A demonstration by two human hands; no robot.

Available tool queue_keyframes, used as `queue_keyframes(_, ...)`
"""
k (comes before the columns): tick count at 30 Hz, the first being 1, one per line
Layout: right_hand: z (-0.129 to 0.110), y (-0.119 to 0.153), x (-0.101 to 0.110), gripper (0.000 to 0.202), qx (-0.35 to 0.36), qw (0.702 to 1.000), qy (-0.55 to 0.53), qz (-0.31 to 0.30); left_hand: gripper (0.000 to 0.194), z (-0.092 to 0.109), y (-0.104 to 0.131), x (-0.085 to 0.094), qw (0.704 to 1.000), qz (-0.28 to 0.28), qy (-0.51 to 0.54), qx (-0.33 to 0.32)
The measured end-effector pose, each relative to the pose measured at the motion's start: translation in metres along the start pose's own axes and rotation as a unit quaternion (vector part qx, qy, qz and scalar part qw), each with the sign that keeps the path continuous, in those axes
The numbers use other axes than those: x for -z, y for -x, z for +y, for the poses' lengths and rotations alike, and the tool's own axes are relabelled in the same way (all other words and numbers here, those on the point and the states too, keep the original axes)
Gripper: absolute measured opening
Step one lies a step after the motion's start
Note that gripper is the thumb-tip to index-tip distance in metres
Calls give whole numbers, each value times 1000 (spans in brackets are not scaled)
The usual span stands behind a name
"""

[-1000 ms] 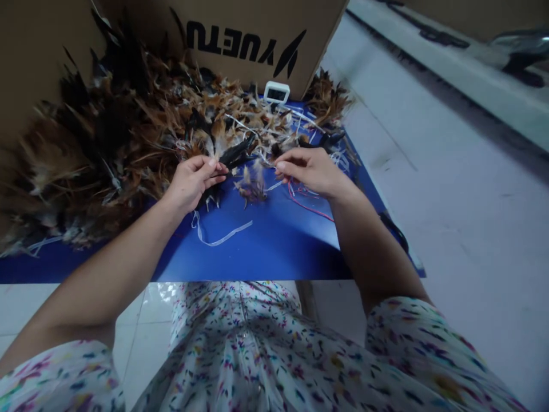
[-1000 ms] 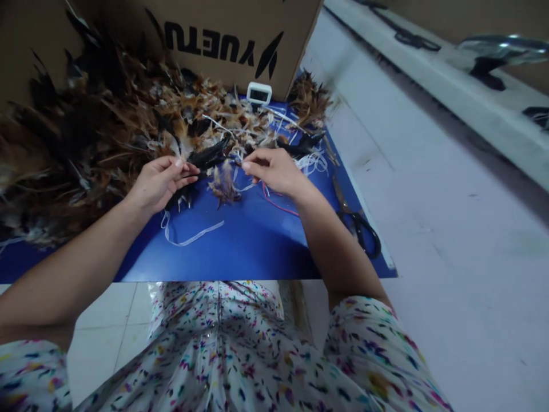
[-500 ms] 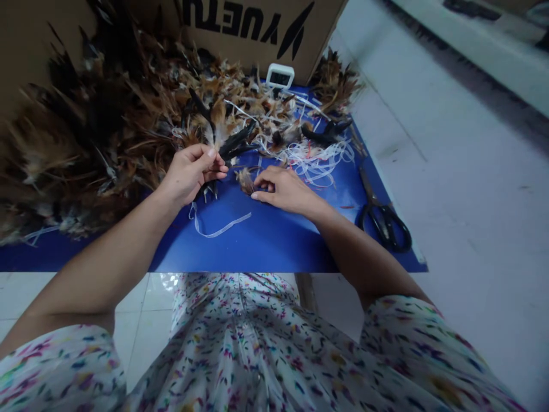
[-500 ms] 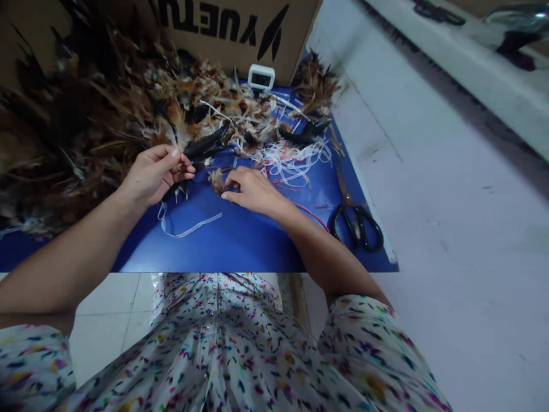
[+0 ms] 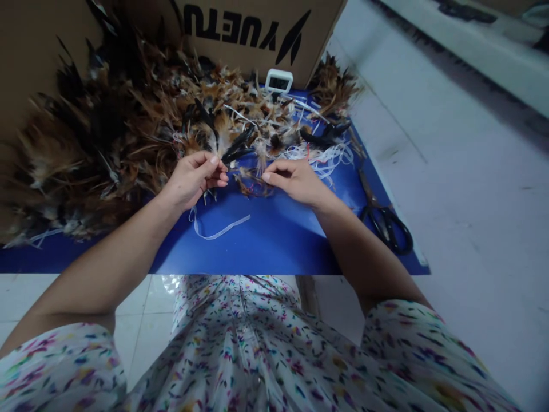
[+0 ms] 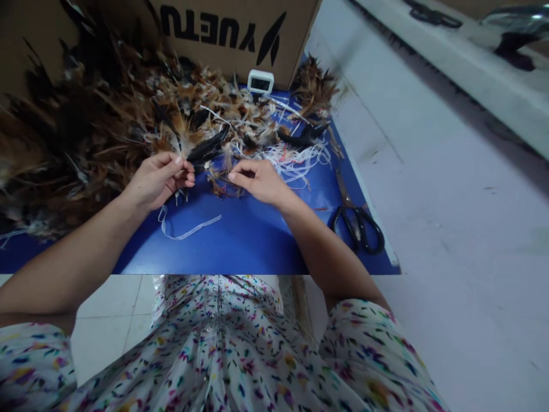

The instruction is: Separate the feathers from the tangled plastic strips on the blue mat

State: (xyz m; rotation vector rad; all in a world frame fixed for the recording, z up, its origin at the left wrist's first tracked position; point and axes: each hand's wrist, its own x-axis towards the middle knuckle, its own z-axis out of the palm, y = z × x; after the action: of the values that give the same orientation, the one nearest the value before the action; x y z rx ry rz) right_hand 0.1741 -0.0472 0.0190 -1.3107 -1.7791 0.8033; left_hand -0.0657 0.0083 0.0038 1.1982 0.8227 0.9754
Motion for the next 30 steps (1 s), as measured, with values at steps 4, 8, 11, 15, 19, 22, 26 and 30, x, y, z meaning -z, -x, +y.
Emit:
queue_keyframes(4, -8, 2, -2, 23, -10, 998, -48, -38, 31, 2, 2, -2, 1000, 1, 1, 9)
queue_keyframes(8, -12, 5, -5, 18, -29, 990, -113, -84, 30, 5, 5, -5, 1000, -13, 10, 25)
queue_keyframes(11, -15, 7, -6, 19, -47, 979, -155, -127, 30, 4, 8, -7, 998, -32, 14, 46)
queue_keyframes(15, -21, 10, -9, 19, -60, 968, -175, -172, 33, 1, 11, -8, 995, -66, 24, 67)
queue_keyframes(19, -25, 11, -10, 20, -54, 964, -169, -198, 38, 0, 12, -9, 992, -95, 44, 67)
queue_keyframes(22, -26, 11, -11, 20, -64, 963, -169, -199, 39, 0, 12, -10, 992, -94, 41, 67)
queue_keyframes(26, -27, 11, -12, 19, -70, 962, -183, -190, 38, -1, 12, -10, 993, -85, 36, 75)
queue_keyframes(30, -27, 11, -13, 21, -69, 961, -204, -173, 36, 1, 12, -11, 993, -70, 38, 84)
